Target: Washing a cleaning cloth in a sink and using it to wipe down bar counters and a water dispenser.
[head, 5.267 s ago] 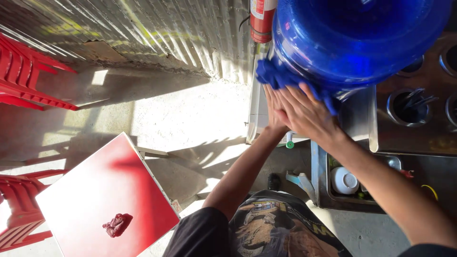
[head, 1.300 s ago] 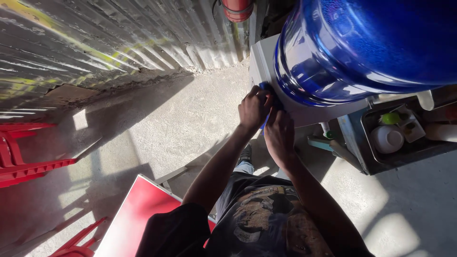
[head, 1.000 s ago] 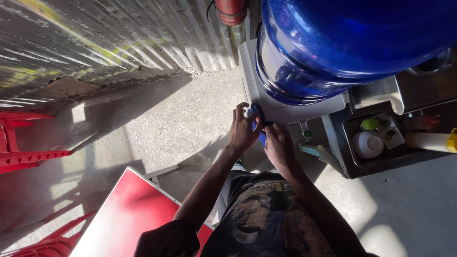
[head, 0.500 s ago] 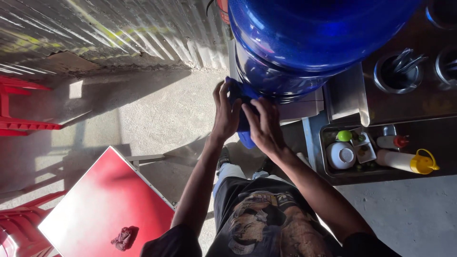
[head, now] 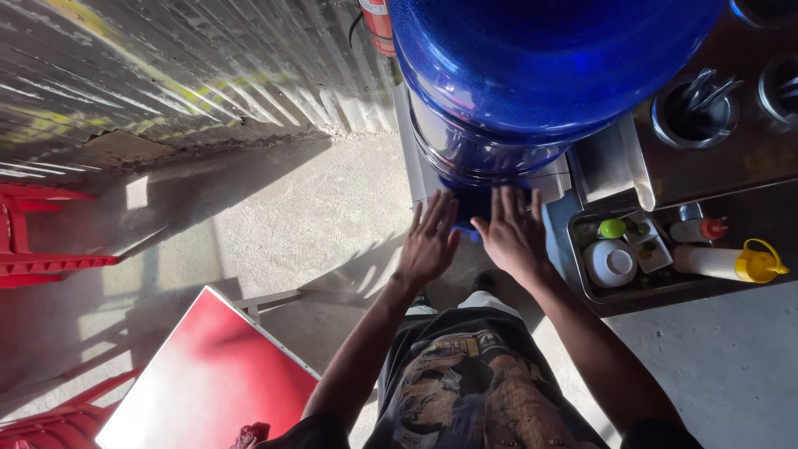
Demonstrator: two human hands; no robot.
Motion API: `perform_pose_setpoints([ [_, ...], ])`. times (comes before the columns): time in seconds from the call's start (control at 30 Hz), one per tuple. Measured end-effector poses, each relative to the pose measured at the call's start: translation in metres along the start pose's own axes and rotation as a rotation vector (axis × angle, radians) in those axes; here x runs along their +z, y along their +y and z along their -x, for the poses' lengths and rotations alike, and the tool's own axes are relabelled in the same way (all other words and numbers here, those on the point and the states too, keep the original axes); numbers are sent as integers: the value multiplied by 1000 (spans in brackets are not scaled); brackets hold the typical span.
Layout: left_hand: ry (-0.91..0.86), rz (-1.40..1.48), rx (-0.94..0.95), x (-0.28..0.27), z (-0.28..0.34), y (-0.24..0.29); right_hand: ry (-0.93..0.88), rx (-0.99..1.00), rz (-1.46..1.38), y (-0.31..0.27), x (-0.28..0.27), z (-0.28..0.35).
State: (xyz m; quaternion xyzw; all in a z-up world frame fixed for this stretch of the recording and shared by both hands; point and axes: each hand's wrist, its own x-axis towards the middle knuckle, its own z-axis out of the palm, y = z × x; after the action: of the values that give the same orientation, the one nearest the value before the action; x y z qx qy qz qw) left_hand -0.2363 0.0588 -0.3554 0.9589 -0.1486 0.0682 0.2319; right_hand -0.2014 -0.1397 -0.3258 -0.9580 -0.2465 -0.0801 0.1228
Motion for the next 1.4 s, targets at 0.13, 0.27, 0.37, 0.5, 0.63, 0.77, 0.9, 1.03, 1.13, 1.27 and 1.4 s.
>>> perform_pose_setpoints([
  [0.13, -71, 37, 119, -2, -11, 27, -15, 233, 112, 35, 6, -3],
  [0.27, -159, -54, 161, 0, -30, 50, -70, 201, 312, 71, 28, -10],
  [0.37, -148, 86, 184, -4, -39, 71, 66, 55, 283, 88, 45, -10],
  [0.5, -130, 129, 141, 0, -50, 82, 106, 215, 13, 66, -2, -2],
  [0.63, -144, 188, 41, -5, -62, 105, 76, 236, -66, 101, 4, -6],
  [0.77, -44, 184, 48, -6, -67, 123, -106, 256, -368, 195, 91, -53],
  [0.9, 15, 161, 21, -13, -62, 139, -138, 242, -383, 229, 115, -111],
  [1.03, 51, 196, -86, -7, -47, 144, -202, 241, -392, 230, 130, -171],
  [1.13, 112, 189, -169, -4, -39, 142, -251, 249, -391, 210, 127, -205],
  [1.27, 153, 184, -251, -12, -41, 143, -320, 270, -374, 180, 107, -233],
  [1.4, 215, 170, -289, -4, -46, 140, -378, 300, -335, 137, 35, -245],
])
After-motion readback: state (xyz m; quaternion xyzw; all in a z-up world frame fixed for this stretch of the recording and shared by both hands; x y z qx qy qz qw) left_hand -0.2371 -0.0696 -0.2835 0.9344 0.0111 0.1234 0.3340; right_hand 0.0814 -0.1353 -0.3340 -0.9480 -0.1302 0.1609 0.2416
